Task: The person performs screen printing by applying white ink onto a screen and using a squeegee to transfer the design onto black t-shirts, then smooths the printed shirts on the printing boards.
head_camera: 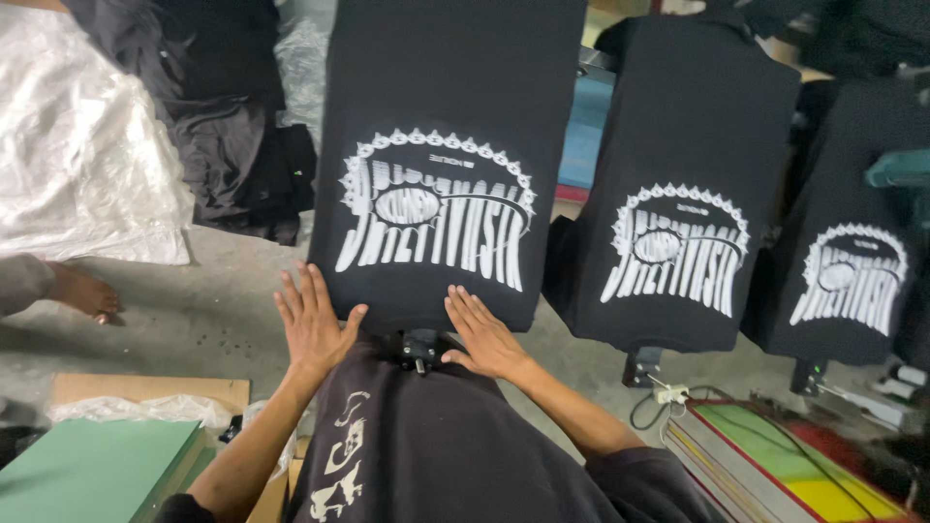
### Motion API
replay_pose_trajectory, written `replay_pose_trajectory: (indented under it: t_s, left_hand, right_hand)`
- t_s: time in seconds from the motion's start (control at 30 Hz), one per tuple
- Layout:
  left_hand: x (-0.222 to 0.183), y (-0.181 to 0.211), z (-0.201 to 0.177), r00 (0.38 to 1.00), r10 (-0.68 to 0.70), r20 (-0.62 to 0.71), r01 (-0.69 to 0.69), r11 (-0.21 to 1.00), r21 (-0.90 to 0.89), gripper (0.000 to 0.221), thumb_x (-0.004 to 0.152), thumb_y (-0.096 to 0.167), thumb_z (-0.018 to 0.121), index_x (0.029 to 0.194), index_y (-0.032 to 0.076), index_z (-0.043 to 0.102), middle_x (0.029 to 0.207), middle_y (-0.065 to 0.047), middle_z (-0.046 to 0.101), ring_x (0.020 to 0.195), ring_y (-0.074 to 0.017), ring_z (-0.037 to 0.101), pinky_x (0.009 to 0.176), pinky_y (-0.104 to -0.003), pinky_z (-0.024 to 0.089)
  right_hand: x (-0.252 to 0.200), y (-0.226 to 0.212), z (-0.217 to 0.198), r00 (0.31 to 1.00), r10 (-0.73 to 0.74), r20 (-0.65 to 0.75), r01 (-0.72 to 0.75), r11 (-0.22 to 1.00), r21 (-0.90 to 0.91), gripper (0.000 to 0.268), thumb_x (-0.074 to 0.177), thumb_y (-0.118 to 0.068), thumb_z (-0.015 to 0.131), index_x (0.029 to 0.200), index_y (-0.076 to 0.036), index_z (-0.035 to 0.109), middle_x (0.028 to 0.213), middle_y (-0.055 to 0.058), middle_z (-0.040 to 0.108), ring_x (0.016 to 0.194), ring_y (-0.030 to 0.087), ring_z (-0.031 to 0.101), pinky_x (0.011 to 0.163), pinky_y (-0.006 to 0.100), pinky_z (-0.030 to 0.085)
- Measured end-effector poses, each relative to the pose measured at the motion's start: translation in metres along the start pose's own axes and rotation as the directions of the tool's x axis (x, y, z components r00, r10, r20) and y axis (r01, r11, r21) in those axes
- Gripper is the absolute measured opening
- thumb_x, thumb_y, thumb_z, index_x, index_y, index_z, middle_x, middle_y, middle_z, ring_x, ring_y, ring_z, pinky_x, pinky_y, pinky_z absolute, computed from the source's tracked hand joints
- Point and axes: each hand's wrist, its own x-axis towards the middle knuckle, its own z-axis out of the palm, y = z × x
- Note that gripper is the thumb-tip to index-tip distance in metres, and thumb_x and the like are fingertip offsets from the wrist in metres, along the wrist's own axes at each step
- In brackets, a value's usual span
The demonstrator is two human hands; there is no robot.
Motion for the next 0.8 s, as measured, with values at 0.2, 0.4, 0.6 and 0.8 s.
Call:
replay_pose_trajectory:
  t_s: [0.2, 0.4, 0.6, 0.8]
  left_hand:
    - [-0.016, -0.003, 0.005, 0.998, 0.056, 0.008, -0.056, 0.997, 0.062, 0.104, 0.079, 0.074, 0.043, 0.149, 0.0, 0.021, 0.155, -0.022, 0.017, 0.141, -0.0472, 0.014, 0.112, -0.061, 0.011]
    - [-0.028, -0.022, 0.017, 0.998, 0.016, -0.053, -0.021, 0.996, -0.088, 0.096, 0.085, 0.066, 0.04, 0.151, 0.002, 0.013, 0.158, -0.018, 0.006, 0.143, -0.0421, 0.003, 0.113, -0.057, 0.006]
    - [-0.034, -0.04, 0.019, 0.98, -0.076, -0.183, 0.032, 0.972, -0.231, 0.086, 0.089, 0.055, 0.036, 0.151, 0.001, 0.012, 0.157, -0.022, 0.009, 0.143, -0.0421, 0.003, 0.113, -0.053, 0.004]
    - [-0.023, -0.051, 0.005, 0.952, -0.087, -0.293, -0.003, 0.956, -0.294, 0.088, 0.09, 0.063, 0.024, 0.151, 0.0, 0.014, 0.155, -0.024, 0.013, 0.142, -0.0431, 0.006, 0.113, -0.054, 0.006]
  right_hand:
    - [0.046, -0.015, 0.001, 0.985, -0.169, -0.042, 0.17, 0.986, 0.002, 0.096, 0.085, -0.069, 0.038, 0.147, 0.003, 0.022, 0.152, 0.025, 0.021, 0.142, 0.036, 0.019, 0.116, 0.045, 0.015]
    - [0.114, -0.045, 0.012, 0.941, -0.336, 0.038, 0.337, 0.942, -0.002, 0.098, 0.084, -0.073, 0.026, 0.144, 0.004, 0.028, 0.151, 0.023, 0.028, 0.142, 0.034, 0.023, 0.119, 0.044, 0.015]
    - [0.15, -0.077, 0.019, 0.918, -0.384, 0.102, 0.39, 0.92, -0.049, 0.1, 0.079, -0.072, 0.034, 0.144, 0.004, 0.028, 0.152, 0.022, 0.027, 0.144, 0.032, 0.021, 0.12, 0.041, 0.014]
    - [0.166, -0.106, 0.037, 0.961, -0.254, 0.11, 0.262, 0.963, -0.058, 0.092, 0.082, -0.059, 0.046, 0.145, 0.005, 0.026, 0.152, 0.024, 0.024, 0.145, 0.034, 0.015, 0.121, 0.041, 0.009]
